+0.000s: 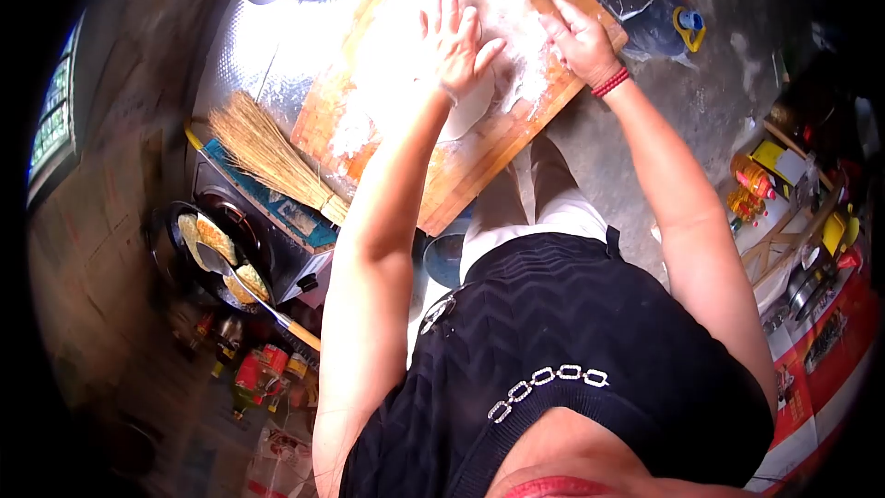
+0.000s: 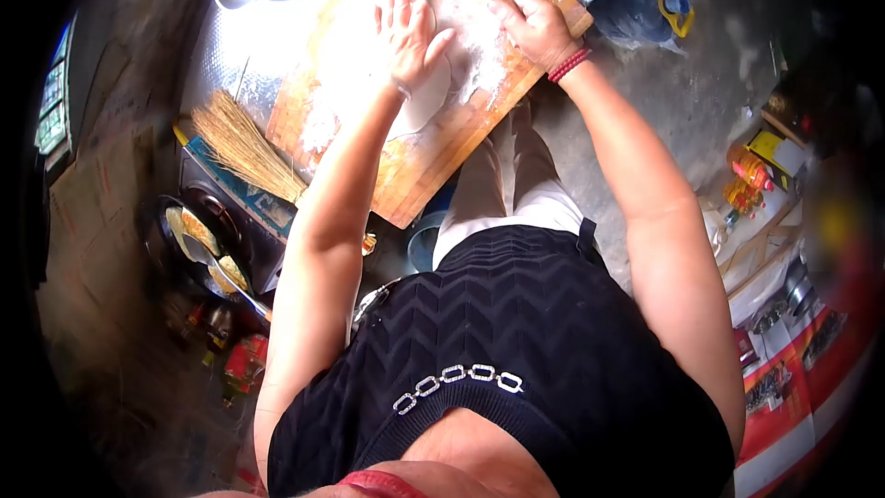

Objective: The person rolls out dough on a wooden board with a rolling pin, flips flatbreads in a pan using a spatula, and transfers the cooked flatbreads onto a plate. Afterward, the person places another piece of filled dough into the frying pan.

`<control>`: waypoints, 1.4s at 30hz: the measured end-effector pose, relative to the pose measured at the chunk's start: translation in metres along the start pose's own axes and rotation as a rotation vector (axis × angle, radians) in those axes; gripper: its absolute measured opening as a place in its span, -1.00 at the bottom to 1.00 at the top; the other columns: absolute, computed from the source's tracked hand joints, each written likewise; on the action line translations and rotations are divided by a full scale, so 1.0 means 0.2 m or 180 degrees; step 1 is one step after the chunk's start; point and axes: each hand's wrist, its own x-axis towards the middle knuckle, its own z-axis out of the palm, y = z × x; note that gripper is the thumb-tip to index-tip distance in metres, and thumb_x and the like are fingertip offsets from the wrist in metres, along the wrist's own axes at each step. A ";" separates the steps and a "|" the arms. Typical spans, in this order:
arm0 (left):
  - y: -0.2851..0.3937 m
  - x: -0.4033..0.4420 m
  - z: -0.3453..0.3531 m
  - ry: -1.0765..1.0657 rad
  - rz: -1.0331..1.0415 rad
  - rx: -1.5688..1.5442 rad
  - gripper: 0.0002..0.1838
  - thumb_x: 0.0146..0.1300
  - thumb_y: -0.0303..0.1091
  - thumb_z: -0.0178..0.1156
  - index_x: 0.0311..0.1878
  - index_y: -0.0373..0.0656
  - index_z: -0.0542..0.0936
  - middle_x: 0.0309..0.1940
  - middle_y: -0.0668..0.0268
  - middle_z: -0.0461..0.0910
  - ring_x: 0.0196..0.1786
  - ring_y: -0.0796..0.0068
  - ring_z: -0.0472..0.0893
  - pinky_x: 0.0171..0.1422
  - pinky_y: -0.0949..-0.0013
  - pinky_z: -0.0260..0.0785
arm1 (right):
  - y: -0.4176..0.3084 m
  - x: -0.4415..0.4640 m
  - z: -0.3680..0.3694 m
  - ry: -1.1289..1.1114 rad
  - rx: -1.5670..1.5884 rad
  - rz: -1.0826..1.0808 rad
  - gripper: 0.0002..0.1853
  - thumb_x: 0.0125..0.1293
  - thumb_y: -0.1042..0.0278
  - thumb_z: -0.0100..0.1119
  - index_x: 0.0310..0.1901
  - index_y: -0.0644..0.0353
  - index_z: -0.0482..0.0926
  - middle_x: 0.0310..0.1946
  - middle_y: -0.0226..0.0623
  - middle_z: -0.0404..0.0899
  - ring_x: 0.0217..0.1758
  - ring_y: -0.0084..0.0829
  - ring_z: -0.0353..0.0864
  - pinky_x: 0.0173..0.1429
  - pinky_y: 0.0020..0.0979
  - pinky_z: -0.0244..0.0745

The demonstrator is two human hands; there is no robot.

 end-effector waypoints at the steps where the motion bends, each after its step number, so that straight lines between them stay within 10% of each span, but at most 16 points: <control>1: 0.02 -0.04 -0.08 0.0004 -0.0046 -0.0066 -0.38 0.24 0.22 0.06 0.08 -0.16 0.49 0.51 -0.04 -0.11 0.55 -0.03 -0.11 0.51 -0.21 -0.23 | -0.02 0.00 0.01 -0.0029 -0.0816 -0.0671 -0.56 0.31 0.21 0.22 0.15 0.25 0.50 -0.36 -0.29 0.61 -0.33 -0.47 0.60 -0.22 -0.47 0.51; 6: -0.19 -0.36 -0.29 0.0998 -0.0863 -0.0614 -0.38 0.27 0.12 0.08 0.19 -0.21 0.39 0.51 -0.03 -0.07 0.55 -0.03 -0.08 0.53 -0.14 -0.23 | -0.20 -0.04 0.18 -0.0541 -0.3027 -0.1655 -0.70 0.21 0.19 0.24 0.00 -0.09 0.59 -0.16 -0.35 0.55 -0.02 -0.33 0.57 -0.02 -0.32 0.54; 11: -0.41 -0.33 -0.20 0.0165 -0.1090 0.0362 -0.30 0.30 0.14 0.00 0.23 -0.32 0.34 0.49 -0.06 -0.02 0.52 -0.06 -0.02 0.52 -0.13 -0.18 | -0.16 0.17 0.41 -0.0293 -0.4417 -0.1643 -0.41 0.31 -0.07 0.05 0.30 0.02 0.35 0.26 -0.14 0.32 0.32 -0.15 0.27 0.42 -0.05 0.09; 14: -0.55 -0.10 -0.16 0.0447 -0.1422 -0.0027 -0.29 0.32 0.17 -0.07 0.21 -0.35 0.38 0.47 -0.08 0.02 0.50 -0.07 0.02 0.51 -0.11 -0.14 | -0.19 0.50 0.40 -0.0169 -0.4101 -0.1933 -0.29 0.32 -0.17 -0.04 0.40 0.05 0.18 0.31 -0.09 0.25 0.38 -0.13 0.19 0.47 0.01 -0.02; 17: -0.60 0.04 -0.13 0.0693 -0.1703 0.0158 -0.31 0.33 0.16 -0.08 0.17 -0.37 0.42 0.43 -0.13 0.09 0.48 -0.10 0.06 0.48 -0.11 -0.08 | -0.28 0.67 0.45 0.0562 -0.4068 -0.2616 -0.46 0.24 0.09 0.12 0.21 0.16 0.42 0.15 0.00 0.43 0.27 -0.09 0.37 0.32 -0.16 0.24; 22: -0.47 -0.26 -0.17 0.0298 -0.1102 0.0535 -0.27 0.23 0.15 0.05 0.21 -0.34 0.37 0.44 -0.14 0.06 0.51 -0.10 -0.01 0.52 -0.14 -0.22 | -0.07 0.32 0.36 -0.0194 -0.3815 -0.2069 -0.17 0.28 -0.23 0.00 0.48 -0.01 0.04 0.49 -0.08 -0.03 0.56 -0.13 -0.09 0.55 0.01 -0.26; 25: -0.47 -0.34 -0.18 0.0356 -0.0907 0.0373 -0.25 0.20 0.16 0.07 0.23 -0.32 0.35 0.46 -0.13 0.01 0.53 -0.09 -0.04 0.52 -0.16 -0.22 | -0.14 0.33 0.38 -0.0424 -0.3924 -0.2082 -0.22 0.28 -0.25 -0.02 0.47 -0.14 0.09 0.50 -0.16 -0.02 0.57 -0.14 -0.11 0.55 0.05 -0.28; 30: -0.58 0.08 -0.19 0.0608 -0.2340 -0.0077 -0.31 0.32 0.17 -0.03 0.18 -0.34 0.37 0.41 -0.13 0.10 0.47 -0.12 0.07 0.46 -0.17 -0.07 | -0.31 0.84 0.44 0.0288 -0.3877 -0.2000 -0.45 0.25 0.17 0.09 0.25 0.20 0.38 0.19 0.05 0.38 0.32 -0.06 0.30 0.36 -0.12 0.18; 31: -0.58 0.11 -0.20 0.0602 -0.2618 -0.0176 -0.33 0.33 0.15 -0.03 0.17 -0.35 0.38 0.40 -0.14 0.14 0.46 -0.12 0.10 0.45 -0.17 -0.04 | -0.30 0.80 0.42 0.0751 -0.3664 -0.3045 -0.52 0.19 0.22 0.16 0.13 0.24 0.48 -0.01 0.02 0.53 0.12 -0.05 0.48 0.20 -0.12 0.36; 35: -0.68 0.04 -0.11 0.0965 -0.2256 -0.0437 -0.51 0.36 -0.04 0.05 0.06 -0.34 0.42 0.27 -0.16 0.31 0.37 -0.18 0.22 0.41 -0.08 0.08 | -0.26 0.63 0.35 -0.0419 -0.3346 -0.3546 -0.56 0.16 0.26 0.30 0.11 0.01 0.54 -0.06 -0.32 0.53 0.04 -0.28 0.51 0.15 -0.31 0.39; 42: -0.75 -0.03 -0.29 0.0798 -0.2486 -0.0482 -0.64 0.38 -0.19 0.00 -0.03 -0.36 0.46 0.15 -0.12 0.42 0.23 -0.11 0.38 0.32 -0.07 0.18 | -0.39 0.69 0.22 -0.0800 -0.3969 -0.2440 -0.59 0.16 0.27 0.21 0.03 0.25 0.56 -0.24 -0.04 0.62 -0.13 -0.10 0.61 -0.01 -0.18 0.50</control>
